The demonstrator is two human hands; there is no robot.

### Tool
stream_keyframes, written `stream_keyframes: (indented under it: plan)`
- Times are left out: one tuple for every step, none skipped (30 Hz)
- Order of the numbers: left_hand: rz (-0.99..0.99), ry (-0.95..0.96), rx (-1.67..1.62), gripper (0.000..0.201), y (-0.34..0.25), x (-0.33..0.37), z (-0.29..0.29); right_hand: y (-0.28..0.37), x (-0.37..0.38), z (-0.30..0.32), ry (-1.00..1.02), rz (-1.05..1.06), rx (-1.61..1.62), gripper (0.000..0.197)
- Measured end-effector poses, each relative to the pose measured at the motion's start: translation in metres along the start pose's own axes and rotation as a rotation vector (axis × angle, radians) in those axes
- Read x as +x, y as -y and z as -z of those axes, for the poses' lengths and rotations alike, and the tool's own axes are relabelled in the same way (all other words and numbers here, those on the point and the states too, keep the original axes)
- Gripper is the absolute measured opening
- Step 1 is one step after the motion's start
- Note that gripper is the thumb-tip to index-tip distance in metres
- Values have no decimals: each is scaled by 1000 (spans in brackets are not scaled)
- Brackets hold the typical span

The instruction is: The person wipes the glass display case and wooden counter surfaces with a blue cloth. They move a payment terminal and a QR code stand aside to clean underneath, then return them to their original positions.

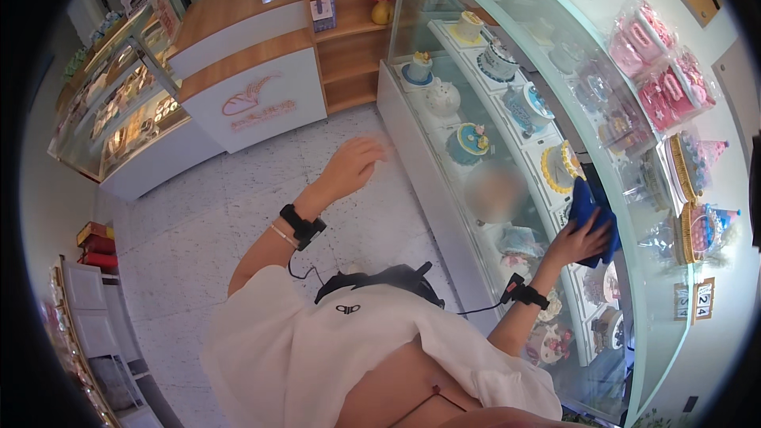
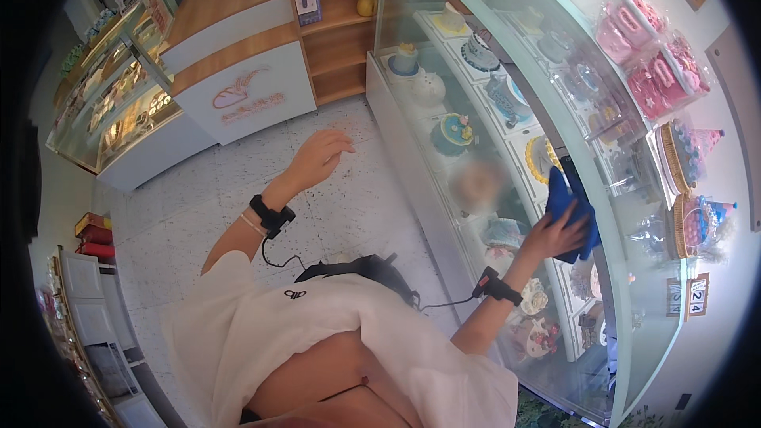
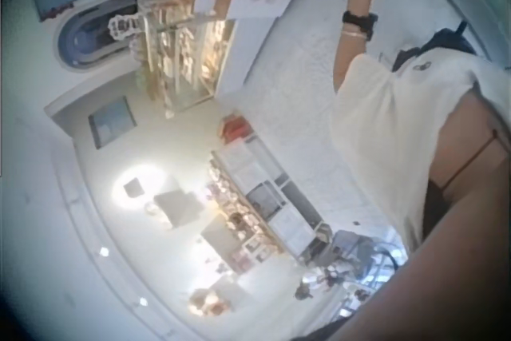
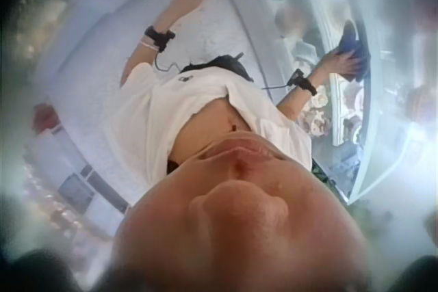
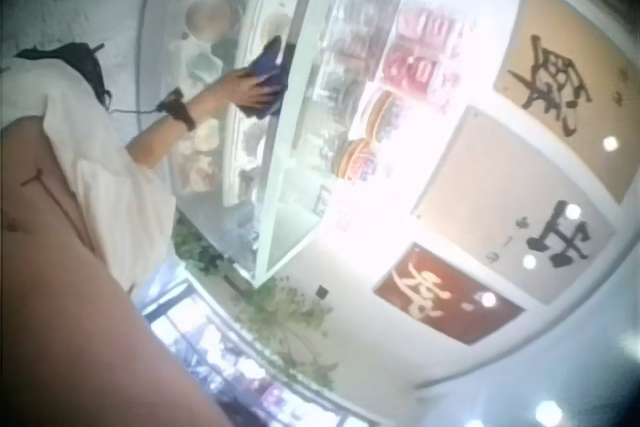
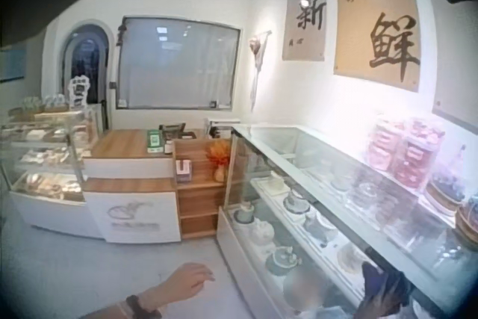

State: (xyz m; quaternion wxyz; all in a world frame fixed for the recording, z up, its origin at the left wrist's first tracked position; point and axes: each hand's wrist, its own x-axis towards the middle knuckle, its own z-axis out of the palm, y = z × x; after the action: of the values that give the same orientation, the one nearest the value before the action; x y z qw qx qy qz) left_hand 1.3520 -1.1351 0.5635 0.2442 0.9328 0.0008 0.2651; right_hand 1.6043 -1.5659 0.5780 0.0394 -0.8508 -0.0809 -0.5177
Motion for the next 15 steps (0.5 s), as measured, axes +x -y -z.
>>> stream_keyframes:
  plan:
    - [23, 32, 19, 25, 21, -20, 9, 27, 2, -11, 201, 51, -38, 66]
    - [48, 66, 40, 24, 37, -38, 18, 49, 6, -21, 217, 87, -22, 67]
    - [85, 70, 38, 23, 49, -52, 26, 66, 13, -33, 227, 120, -10, 67]
    - [124, 71, 40, 22, 58, -63, 33, 83, 21, -45, 236, 154, 6, 68]
    - [165, 74, 41, 22, 67, -75, 39, 104, 30, -52, 232, 174, 36, 67]
    - [213, 50, 39, 22, 77, -85, 44, 124, 42, -57, 227, 193, 65, 66]
    - [262, 26, 35, 22, 86, -93, 48, 143, 54, -65, 224, 214, 93, 64]
    - [310, 1, 30, 22, 95, -99, 51, 161, 68, -78, 164, 285, 203, 66]
    - [344, -6, 30, 21, 103, -102, 54, 180, 80, -89, 225, 336, 296, 76]
    - [380, -14, 22, 20, 111, -102, 56, 202, 90, -98, 266, 358, 331, 77]
    - [418, -27, 20, 19, 119, -101, 57, 226, 99, -109, 304, 381, 372, 77]
    - [442, -25, 15, 19, 128, -99, 57, 251, 108, -119, 246, 449, 343, 76]
    - [463, -25, 7, 19, 140, -95, 55, 274, 116, -136, 228, 480, 337, 74]
    - [486, -24, 7, 19, 152, -90, 54, 302, 124, -150, 199, 488, 346, 74]
    - [552, -3, -42, 19, 165, -87, 50, 331, 132, -165, 170, 496, 355, 73]
